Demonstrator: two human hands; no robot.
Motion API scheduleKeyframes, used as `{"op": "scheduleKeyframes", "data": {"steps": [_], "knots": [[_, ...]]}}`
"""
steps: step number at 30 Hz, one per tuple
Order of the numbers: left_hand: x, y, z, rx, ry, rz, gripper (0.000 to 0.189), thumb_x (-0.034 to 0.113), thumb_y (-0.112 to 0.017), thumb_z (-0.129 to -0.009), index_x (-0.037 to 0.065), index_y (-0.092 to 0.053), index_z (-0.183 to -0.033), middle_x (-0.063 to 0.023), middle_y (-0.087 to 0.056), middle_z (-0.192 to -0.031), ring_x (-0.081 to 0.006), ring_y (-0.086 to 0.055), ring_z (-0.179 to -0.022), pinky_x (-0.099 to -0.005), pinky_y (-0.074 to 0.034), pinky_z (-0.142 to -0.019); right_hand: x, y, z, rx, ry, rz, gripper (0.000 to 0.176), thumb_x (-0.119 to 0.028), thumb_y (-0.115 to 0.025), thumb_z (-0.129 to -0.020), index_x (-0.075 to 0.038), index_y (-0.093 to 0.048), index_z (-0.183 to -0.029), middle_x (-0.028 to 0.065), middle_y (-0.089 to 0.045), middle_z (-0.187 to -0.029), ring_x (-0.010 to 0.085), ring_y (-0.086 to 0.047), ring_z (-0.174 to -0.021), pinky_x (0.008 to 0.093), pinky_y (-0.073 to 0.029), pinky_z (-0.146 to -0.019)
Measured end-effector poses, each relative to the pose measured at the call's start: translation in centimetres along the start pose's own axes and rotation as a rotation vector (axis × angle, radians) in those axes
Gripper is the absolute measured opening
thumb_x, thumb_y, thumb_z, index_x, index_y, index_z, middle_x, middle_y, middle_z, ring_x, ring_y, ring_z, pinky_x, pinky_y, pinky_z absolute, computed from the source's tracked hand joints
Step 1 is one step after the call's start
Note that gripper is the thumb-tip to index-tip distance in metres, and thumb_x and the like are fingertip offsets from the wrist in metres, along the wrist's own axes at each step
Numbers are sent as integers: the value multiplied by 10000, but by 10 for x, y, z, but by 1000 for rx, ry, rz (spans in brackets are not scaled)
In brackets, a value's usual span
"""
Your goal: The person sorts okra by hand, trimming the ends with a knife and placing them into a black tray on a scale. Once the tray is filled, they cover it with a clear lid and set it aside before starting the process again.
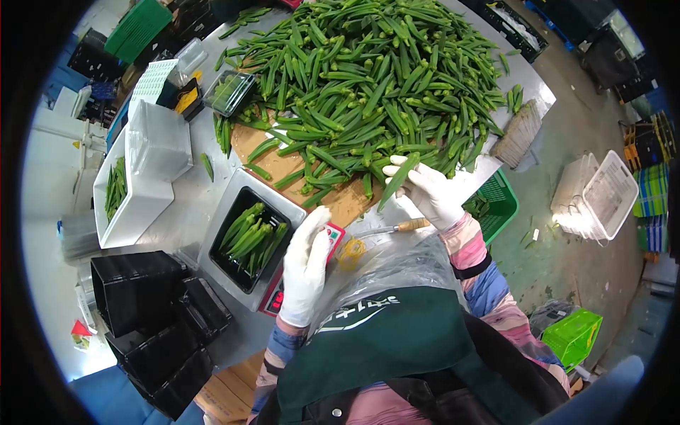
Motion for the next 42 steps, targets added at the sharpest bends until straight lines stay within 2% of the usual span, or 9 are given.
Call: {"op": "scheduleKeyframes", "data": {"steps": [4,8,12,16,21,24,26,31,42], "knots": [[-17,-34,-1,-119,250,367,446,149,-523,-1041,-23,-449,-1446,-141,-585,-1361,-207,-595,-1206,-328,-462,-1047,9,-36,12,-4,-97,221,463,-196,-543,-1019,48,-472,-1407,169,-640,-1283,191,-625,-1094,316,-484,-930],[-27,-61,-4,-211,361,425,447,127,-505,-1044,-23,-425,-1458,-102,-614,-1209,-134,-620,-977,-272,-520,-900,28,-76,29,-195,-170,977,405,-232,-613,-986,-32,-582,-1336,102,-672,-1217,199,-631,-1111,330,-482,-974],[-55,-49,4,-195,466,388,363,109,-497,-1047,-19,-499,-1386,-65,-653,-1066,-94,-585,-835,-233,-482,-741,11,-31,4,33,32,1067,289,-228,-678,-920,-59,-703,-1153,118,-689,-1161,264,-662,-1028,375,-512,-901],[-63,-42,12,-147,489,477,317,109,-501,-1047,-12,-535,-1338,-64,-660,-1038,-95,-577,-828,-238,-457,-741,-15,73,-31,415,407,1722,248,-147,-708,-830,-103,-721,-1073,85,-695,-1111,307,-637,-989,417,-500,-869],[-66,-44,16,-137,481,490,323,110,-536,-1033,-10,-534,-1332,-68,-661,-1043,-111,-577,-837,-254,-458,-752,-21,111,-58,448,244,2022,285,-150,-730,-803,-164,-723,-1087,61,-693,-1052,265,-606,-1040,395,-458,-856],[-58,-40,13,-125,442,466,322,108,-554,-1023,-14,-538,-1320,-68,-662,-1037,-120,-580,-840,-255,-456,-754,-51,93,-50,493,508,1671,309,-178,-737,-839,-134,-713,-1144,94,-698,-1002,317,-631,-971,401,-495,-844],[-60,-39,11,-120,449,512,327,104,-553,-1022,-17,-528,-1325,-79,-658,-1052,-126,-583,-853,-263,-465,-768,-43,91,-49,462,251,835,345,-189,-655,-973,4,-642,-1259,100,-725,-1089,191,-673,-893,318,-544,-789],[-60,-41,6,-122,474,673,368,109,-529,-1029,-21,-466,-1368,-143,-633,-1155,-174,-601,-948,-318,-503,-841,-16,17,-29,92,-46,127,411,-212,-548,-1034,35,-547,-1363,109,-700,-1143,156,-663,-931,294,-528,-851],[-45,-42,0,-76,384,1007,320,86,-505,-1036,-30,-489,-1334,-164,-593,-1275,-267,-621,-1150,-438,-536,-979,72,-56,13,67,-186,341,339,-184,-563,-1032,10,-557,-1310,86,-676,-1159,123,-635,-996,267,-517,-868]]}}
Point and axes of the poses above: each hand's wrist, its own z-axis away from the middle knuckle, its own y-axis out of the back of the hand, x = y × z, the point moved 10 cm from there along -z, towards the middle knuckle
